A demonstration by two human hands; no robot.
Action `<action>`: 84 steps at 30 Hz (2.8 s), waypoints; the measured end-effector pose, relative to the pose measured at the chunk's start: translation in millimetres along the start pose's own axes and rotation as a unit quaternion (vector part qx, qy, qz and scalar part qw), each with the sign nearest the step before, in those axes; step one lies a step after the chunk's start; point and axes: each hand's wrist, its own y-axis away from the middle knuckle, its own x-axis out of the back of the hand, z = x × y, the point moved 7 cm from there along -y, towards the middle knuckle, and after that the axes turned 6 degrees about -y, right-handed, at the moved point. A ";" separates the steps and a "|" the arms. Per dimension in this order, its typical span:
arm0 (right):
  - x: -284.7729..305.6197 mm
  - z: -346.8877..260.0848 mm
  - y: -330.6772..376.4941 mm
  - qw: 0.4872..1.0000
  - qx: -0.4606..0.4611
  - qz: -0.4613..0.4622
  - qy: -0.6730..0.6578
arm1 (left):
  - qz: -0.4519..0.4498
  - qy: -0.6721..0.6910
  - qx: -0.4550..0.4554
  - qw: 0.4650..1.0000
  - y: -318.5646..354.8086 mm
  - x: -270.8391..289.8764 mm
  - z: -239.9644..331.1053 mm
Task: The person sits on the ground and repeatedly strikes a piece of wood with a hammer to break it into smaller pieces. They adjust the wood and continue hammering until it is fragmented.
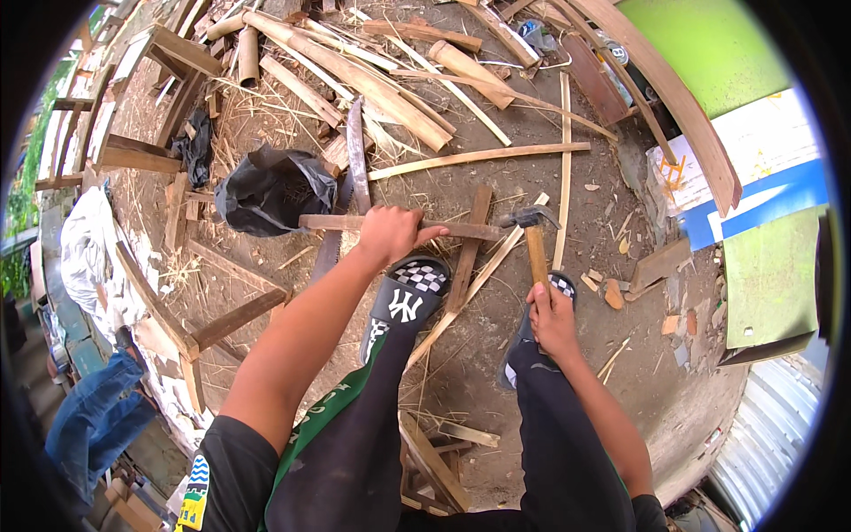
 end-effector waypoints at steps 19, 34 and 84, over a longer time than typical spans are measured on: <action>2.8 -11.2 -5.1 0.958 0.119 0.044 0.256 | 0.040 -0.016 -0.019 0.999 -9.9 1.1 0.7; -14.4 -58.2 10.8 0.895 0.281 0.075 0.339 | 0.033 -0.023 -0.013 0.999 -10.7 2.6 3.7; -3.6 -90.1 5.9 0.924 0.212 0.086 0.305 | -0.044 -0.018 0.052 0.998 -12.8 -0.9 -3.9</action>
